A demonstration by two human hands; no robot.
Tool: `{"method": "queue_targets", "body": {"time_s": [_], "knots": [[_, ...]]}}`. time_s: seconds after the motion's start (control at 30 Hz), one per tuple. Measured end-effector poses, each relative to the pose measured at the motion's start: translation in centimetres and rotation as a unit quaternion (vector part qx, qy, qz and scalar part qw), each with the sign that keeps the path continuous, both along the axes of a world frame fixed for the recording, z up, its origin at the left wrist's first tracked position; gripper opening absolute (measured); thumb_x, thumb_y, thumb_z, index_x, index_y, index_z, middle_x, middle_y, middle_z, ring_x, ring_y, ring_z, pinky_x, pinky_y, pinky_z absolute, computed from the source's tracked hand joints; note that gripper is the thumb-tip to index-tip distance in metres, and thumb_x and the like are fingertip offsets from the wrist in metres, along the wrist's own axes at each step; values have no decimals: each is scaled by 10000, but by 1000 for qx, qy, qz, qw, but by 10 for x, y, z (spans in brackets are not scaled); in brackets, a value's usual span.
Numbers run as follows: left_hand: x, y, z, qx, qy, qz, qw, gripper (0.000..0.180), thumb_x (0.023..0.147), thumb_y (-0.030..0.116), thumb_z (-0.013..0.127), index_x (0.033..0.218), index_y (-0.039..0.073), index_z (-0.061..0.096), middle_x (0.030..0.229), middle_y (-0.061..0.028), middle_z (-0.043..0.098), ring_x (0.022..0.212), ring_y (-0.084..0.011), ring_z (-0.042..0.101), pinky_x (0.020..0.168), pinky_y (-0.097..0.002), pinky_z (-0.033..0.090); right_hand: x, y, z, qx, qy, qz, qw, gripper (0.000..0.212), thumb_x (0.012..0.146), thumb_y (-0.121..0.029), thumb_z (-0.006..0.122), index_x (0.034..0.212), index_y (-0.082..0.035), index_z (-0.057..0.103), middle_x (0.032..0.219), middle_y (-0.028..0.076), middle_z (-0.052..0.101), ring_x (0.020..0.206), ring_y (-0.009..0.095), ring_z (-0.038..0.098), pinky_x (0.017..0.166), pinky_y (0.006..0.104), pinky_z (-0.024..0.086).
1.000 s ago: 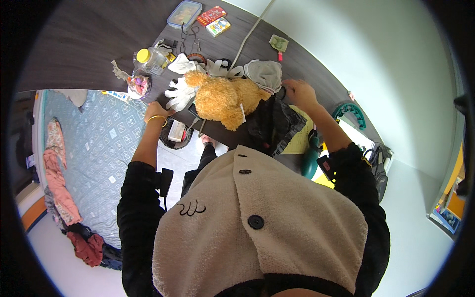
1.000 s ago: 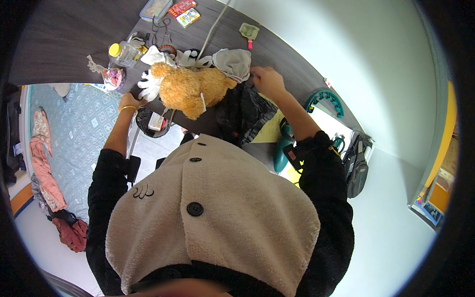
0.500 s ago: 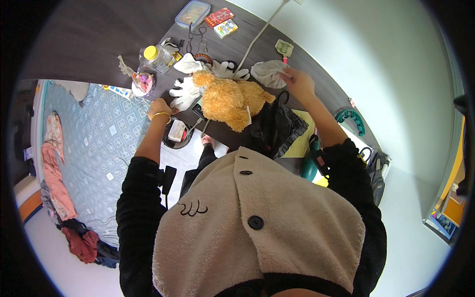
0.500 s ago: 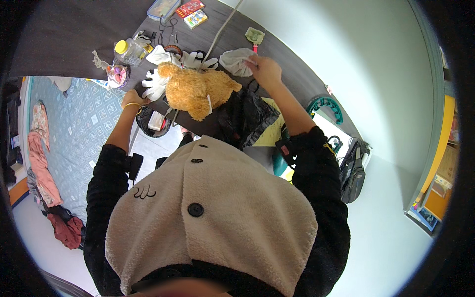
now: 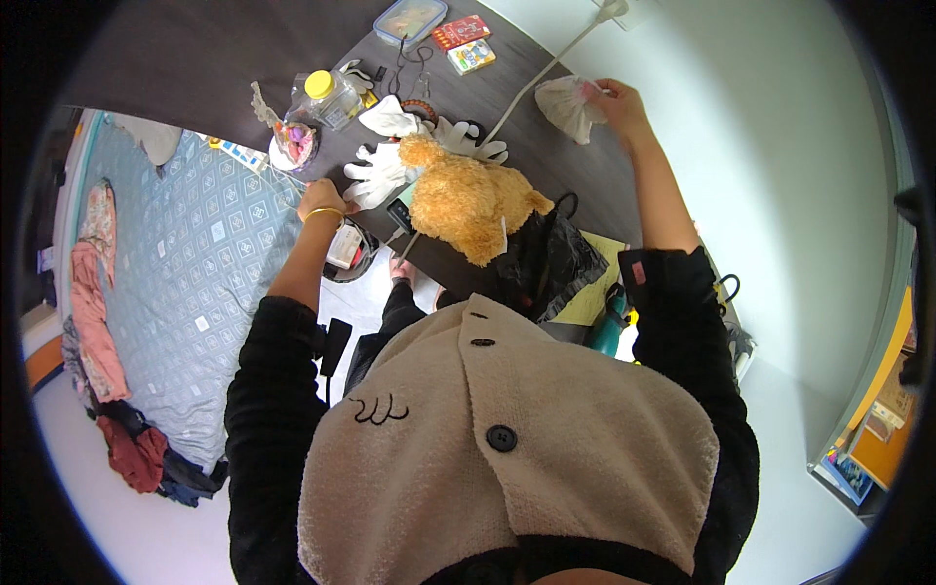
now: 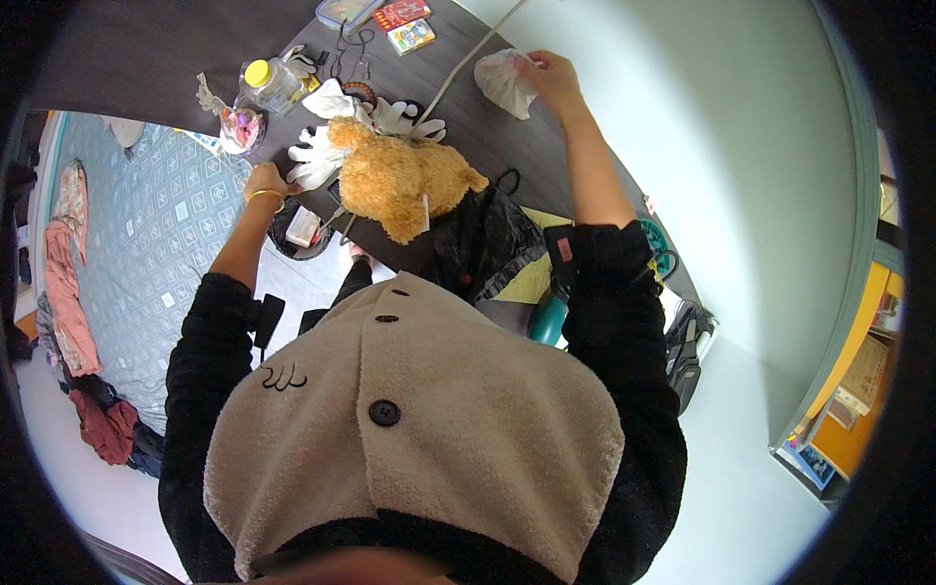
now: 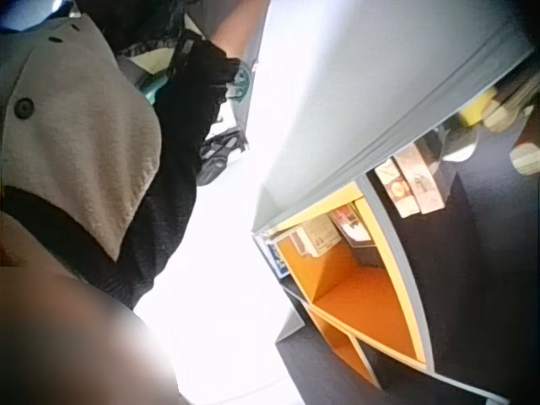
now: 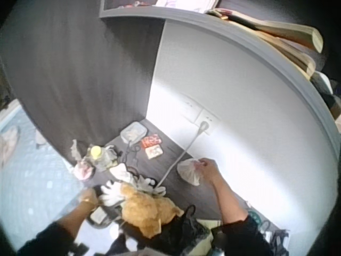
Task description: The person wipes a cluttered desk surface with a white cloth, moving items such as a teddy bear, gloves, and a phone aside to reach different areas. The person continues wiping around objects and along the wall edge.
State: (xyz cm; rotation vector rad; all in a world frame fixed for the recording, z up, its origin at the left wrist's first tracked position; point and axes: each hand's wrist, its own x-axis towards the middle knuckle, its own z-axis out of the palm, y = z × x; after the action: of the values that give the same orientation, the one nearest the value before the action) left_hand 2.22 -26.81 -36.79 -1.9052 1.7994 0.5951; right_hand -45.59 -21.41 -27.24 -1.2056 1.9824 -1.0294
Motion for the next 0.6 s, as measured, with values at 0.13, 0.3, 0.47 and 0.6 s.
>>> {"method": "queue_targets", "body": {"time_s": [0.13,0.3,0.47,0.6], "knots": [[-1,1,2,-2,-6,-2,1000,913,559,423,877,1278,1,504,1222,-177,592,1072,-298,618,860,-382,521,-39,-26,3,56,-105,-108,987,327,804,-282,733,1037,-56,690,758,25,635,607,122,562,559,270,456],[-2,0,1,7,-7,10,1000,923,562,424,876,1283,-4,492,1243,-171,581,1077,-292,616,850,-383,526,-70,-21,-33,1,43,-197,979,321,800,-320,709,1007,-74,701,718,26,650,580,130,563,577,292,469],[-1,1,-2,9,-1,-2,1000,908,572,419,872,1273,-15,491,1233,-186,583,1076,-290,617,846,-380,527,-66,37,-73,119,197,-103,968,322,799,-393,691,892,-86,720,697,72,663,615,179,620,646,316,498],[0,0,-1,3,5,-2,1000,885,571,419,872,1258,-3,505,1244,-194,572,1091,-299,607,860,-383,521,-46,98,-113,68,227,-143,961,324,784,-326,703,985,-73,698,858,121,681,797,269,653,724,363,498]]}}
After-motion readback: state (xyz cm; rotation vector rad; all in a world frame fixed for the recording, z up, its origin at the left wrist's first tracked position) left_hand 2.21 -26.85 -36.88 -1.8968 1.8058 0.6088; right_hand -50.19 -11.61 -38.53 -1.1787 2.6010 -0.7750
